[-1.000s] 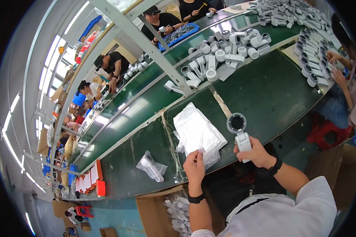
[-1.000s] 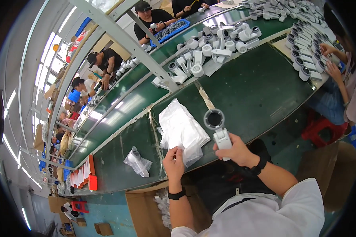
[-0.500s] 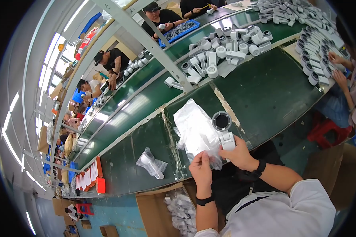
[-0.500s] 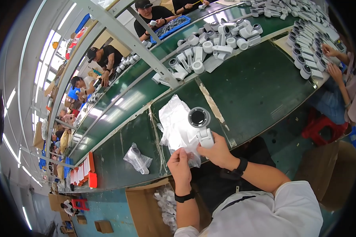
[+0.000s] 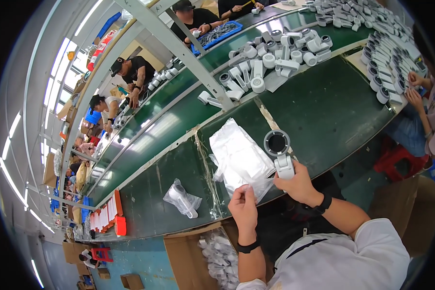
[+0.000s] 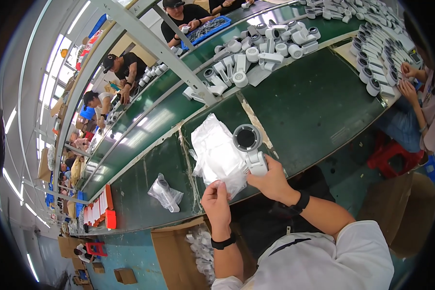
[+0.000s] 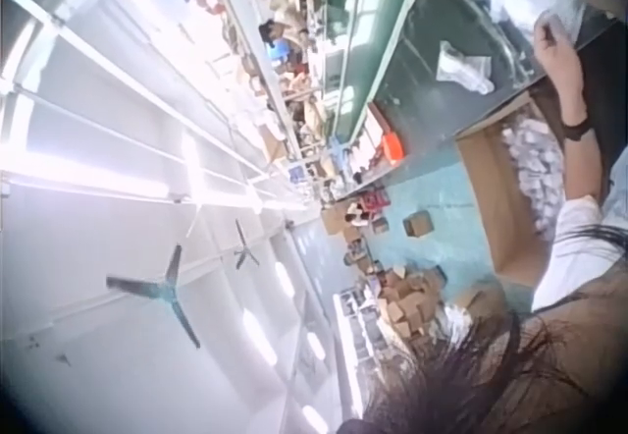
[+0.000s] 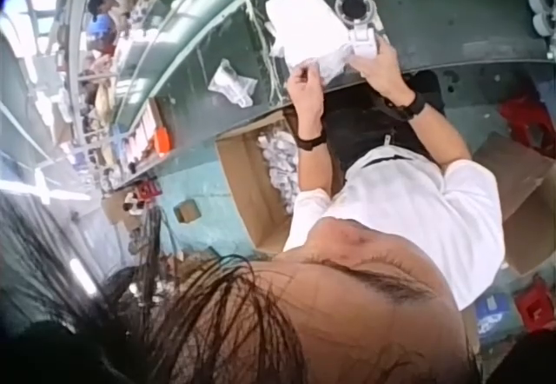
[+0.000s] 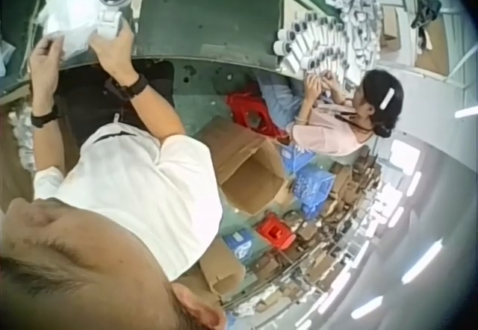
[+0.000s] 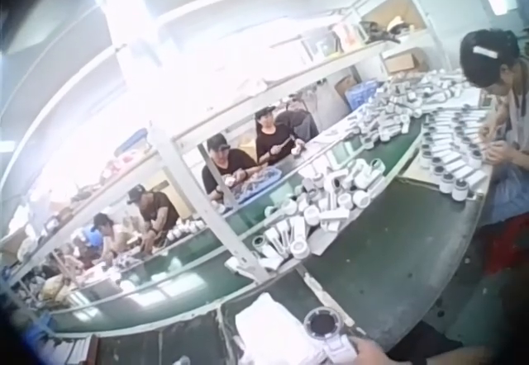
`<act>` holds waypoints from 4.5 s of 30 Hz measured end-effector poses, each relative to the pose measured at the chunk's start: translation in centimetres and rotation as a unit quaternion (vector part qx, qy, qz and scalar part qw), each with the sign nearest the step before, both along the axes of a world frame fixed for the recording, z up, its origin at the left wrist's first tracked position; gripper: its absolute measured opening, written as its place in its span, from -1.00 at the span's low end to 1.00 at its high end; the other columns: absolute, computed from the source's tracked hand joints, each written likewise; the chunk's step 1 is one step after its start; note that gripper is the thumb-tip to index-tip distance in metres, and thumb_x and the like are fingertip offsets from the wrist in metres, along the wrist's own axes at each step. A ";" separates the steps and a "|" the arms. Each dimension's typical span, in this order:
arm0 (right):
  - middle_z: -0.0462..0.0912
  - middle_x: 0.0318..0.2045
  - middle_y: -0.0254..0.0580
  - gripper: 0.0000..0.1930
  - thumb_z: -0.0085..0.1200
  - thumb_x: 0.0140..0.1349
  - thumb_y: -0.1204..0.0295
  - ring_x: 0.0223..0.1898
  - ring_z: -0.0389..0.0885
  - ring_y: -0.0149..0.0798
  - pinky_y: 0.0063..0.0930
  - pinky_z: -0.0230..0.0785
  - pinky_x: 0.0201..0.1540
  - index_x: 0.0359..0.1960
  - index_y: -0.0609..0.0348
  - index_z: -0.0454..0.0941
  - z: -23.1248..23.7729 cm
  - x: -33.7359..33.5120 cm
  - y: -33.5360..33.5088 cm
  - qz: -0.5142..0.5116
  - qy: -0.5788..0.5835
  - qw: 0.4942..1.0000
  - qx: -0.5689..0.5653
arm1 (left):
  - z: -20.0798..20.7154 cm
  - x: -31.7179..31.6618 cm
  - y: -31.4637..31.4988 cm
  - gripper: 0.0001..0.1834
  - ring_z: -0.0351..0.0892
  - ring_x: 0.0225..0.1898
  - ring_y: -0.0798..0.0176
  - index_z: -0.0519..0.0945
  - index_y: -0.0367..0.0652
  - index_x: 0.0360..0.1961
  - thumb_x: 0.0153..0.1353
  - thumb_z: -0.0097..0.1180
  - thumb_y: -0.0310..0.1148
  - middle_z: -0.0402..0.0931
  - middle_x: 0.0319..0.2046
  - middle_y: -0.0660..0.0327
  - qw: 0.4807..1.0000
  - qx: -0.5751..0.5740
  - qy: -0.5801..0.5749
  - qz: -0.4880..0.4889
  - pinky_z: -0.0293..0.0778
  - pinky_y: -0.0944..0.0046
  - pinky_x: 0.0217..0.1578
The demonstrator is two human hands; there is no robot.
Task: The person packages handheld fans by hand, picking up a fan, sliding it into a plastic bag, and placing the bagged fan into a cardboard box.
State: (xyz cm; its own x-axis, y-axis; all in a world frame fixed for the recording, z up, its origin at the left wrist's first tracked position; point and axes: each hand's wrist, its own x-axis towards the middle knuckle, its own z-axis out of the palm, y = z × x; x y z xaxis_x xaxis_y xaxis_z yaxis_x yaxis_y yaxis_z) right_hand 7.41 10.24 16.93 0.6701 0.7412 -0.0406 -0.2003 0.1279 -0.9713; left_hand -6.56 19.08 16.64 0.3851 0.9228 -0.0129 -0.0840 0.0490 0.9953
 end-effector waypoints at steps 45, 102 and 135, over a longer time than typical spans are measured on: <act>0.58 -0.11 -0.29 -0.59 -0.02 0.38 0.43 -0.15 0.53 -0.50 -0.59 0.41 -0.15 0.22 0.27 0.31 -4.2 0.4 -1.9 0.068 0.003 0.997 0.031 | -1.1 0.2 -4.9 -0.80 0.48 -0.23 0.42 0.55 -0.31 -0.14 0.19 0.17 -0.59 0.39 -0.14 0.20 0.988 0.074 -0.105 -0.091 0.58 0.40 -0.25; 0.57 -0.49 -0.40 -0.86 0.11 0.25 0.49 -0.47 0.45 -0.58 -0.64 0.33 -0.42 -0.24 0.32 0.59 -4.9 4.5 0.0 0.034 -0.171 0.984 -0.041 | -8.4 -7.6 10.1 -0.82 0.41 -0.44 0.49 0.56 -0.28 -0.19 0.30 0.12 -0.38 0.50 -0.42 0.33 0.939 0.179 0.096 0.276 0.35 0.51 -0.46; 0.56 -0.21 0.10 -0.59 -0.01 0.27 0.44 -0.19 0.58 0.08 -0.13 0.43 -0.13 0.15 0.25 0.37 -4.1 33.7 14.6 -0.192 -0.598 0.699 -0.342 | -10.6 -7.0 10.5 -0.86 0.31 -0.63 0.54 0.51 -0.28 -0.31 0.32 0.06 -0.40 0.41 -0.60 0.33 0.943 0.162 0.120 0.263 0.21 0.52 -0.66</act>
